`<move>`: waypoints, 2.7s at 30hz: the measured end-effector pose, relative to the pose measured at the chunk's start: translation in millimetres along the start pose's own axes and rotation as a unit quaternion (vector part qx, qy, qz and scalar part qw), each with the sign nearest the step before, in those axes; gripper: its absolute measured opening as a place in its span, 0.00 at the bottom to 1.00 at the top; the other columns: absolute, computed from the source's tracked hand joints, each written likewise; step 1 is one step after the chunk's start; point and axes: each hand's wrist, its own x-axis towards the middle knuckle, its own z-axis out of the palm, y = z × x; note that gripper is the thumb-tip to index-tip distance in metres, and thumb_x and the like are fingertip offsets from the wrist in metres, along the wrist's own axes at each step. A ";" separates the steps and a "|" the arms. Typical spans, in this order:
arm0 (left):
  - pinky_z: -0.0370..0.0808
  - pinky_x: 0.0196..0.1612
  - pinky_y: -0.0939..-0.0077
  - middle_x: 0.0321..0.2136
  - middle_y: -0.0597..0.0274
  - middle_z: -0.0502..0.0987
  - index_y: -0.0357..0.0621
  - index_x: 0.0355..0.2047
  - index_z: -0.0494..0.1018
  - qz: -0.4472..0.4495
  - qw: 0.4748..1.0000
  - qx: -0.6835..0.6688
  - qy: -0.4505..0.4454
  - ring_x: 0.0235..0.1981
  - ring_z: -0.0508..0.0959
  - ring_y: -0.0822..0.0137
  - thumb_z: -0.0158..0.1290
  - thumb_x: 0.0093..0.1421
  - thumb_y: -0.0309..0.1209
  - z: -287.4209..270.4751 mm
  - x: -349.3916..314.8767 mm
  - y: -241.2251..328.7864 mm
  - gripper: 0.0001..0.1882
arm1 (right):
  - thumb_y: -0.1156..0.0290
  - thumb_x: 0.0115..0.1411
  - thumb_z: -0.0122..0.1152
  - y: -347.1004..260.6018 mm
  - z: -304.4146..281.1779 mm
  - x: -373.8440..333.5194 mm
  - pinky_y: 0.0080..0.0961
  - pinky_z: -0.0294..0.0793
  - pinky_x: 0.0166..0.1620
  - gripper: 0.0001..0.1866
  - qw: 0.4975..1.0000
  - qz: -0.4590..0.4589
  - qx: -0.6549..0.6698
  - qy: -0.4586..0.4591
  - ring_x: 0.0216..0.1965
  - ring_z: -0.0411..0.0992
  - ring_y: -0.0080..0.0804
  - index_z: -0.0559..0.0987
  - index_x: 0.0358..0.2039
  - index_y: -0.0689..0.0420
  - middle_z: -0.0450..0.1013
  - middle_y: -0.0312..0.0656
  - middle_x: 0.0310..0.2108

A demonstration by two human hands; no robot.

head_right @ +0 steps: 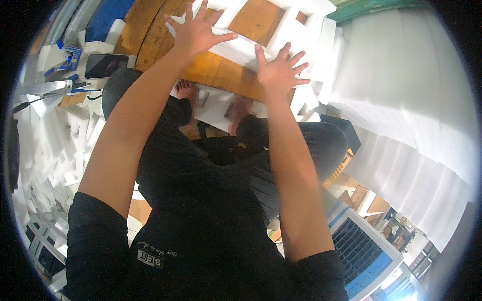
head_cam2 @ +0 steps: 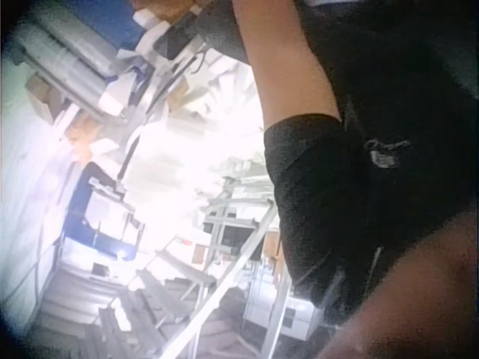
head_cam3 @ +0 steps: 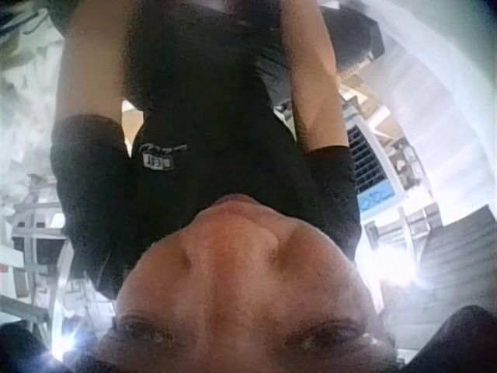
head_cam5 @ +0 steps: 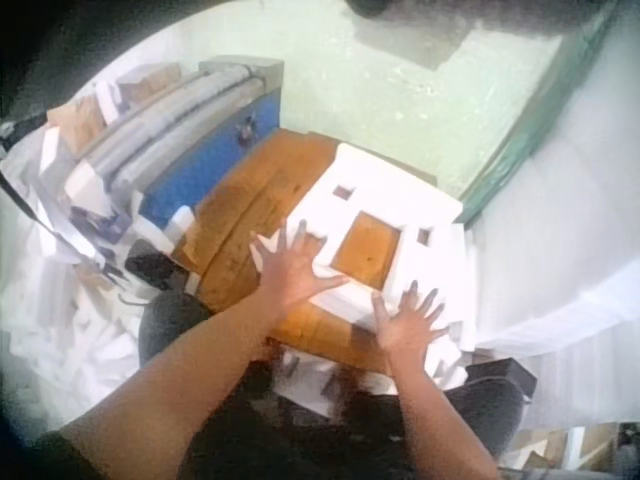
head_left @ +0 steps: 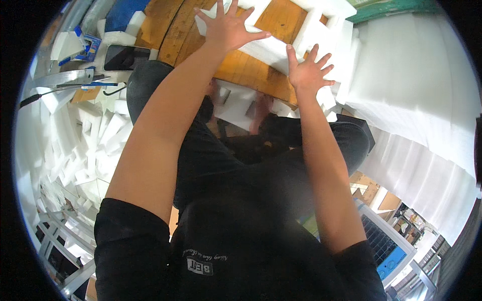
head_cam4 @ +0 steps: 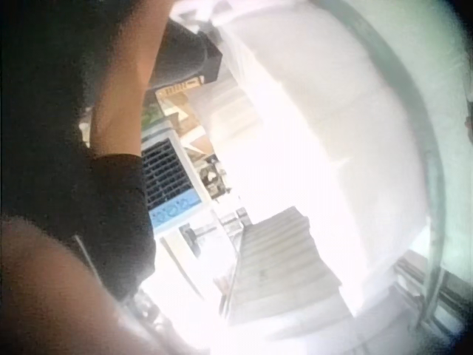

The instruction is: The person assembles white foam pieces into rectangular frames on a wooden table. They pick up foam strips, fit them into slots on a base frame, and occasionally use a pen to mark or adjust the pieces. The person repeats this process for multiple frames, stacking completed frames aside.

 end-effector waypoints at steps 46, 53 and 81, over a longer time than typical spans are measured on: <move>0.31 0.60 0.03 0.78 0.55 0.44 0.65 0.72 0.63 -0.047 0.992 0.023 -0.116 0.77 0.40 0.38 0.48 0.43 0.85 0.6 3.5 1.6 0.62 | 0.16 0.58 0.37 -6.4 -12.9 5.9 0.82 0.35 0.68 0.56 0.997 0.025 -0.046 -0.056 0.77 0.40 0.64 0.57 0.77 0.42 0.43 0.53 0.79; 0.28 0.58 0.00 0.77 0.55 0.47 0.67 0.74 0.60 -0.054 0.994 -0.013 -0.089 0.77 0.41 0.38 0.45 0.47 0.84 -0.9 -11.5 -11.2 0.59 | 0.17 0.58 0.35 -10.9 -7.0 3.5 0.83 0.37 0.67 0.54 0.998 0.028 -0.044 -0.047 0.77 0.43 0.60 0.58 0.76 0.39 0.45 0.51 0.78; 0.38 0.69 0.22 0.75 0.45 0.54 0.70 0.71 0.66 -0.038 0.998 -0.042 0.016 0.75 0.44 0.31 0.49 0.45 0.83 45.1 -12.4 -40.0 0.57 | 0.21 0.61 0.40 18.0 -1.4 29.1 0.75 0.43 0.70 0.48 0.988 -0.096 -0.099 -0.065 0.76 0.49 0.61 0.67 0.72 0.39 0.53 0.51 0.76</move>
